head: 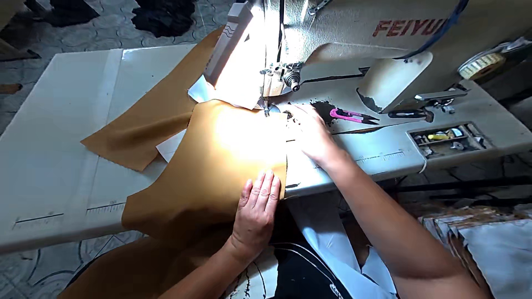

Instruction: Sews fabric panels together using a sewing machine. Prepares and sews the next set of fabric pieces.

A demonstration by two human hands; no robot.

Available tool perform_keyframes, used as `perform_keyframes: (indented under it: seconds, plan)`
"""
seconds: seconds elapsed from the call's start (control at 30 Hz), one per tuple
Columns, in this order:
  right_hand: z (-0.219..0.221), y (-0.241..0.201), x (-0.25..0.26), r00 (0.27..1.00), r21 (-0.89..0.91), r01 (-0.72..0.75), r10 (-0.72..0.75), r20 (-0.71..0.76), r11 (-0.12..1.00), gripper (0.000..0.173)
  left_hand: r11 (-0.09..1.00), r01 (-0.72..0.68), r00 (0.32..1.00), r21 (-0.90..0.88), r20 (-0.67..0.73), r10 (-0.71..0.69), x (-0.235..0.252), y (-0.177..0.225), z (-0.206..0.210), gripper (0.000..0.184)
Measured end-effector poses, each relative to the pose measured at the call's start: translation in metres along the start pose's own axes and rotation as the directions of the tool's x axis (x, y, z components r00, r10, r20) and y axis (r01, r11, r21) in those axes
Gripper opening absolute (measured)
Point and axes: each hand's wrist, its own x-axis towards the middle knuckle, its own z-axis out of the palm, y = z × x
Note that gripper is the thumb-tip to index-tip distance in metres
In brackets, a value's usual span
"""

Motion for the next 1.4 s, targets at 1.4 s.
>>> perform_keyframes:
  seconds: [1.4]
  plan:
    - [0.043, -0.003, -0.138, 0.921, -0.14, 0.281, -0.308, -0.238, 0.949, 0.039, 0.998, -0.005, 0.994, -0.065, 0.107, 0.012, 0.007, -0.003, -0.021, 0.036]
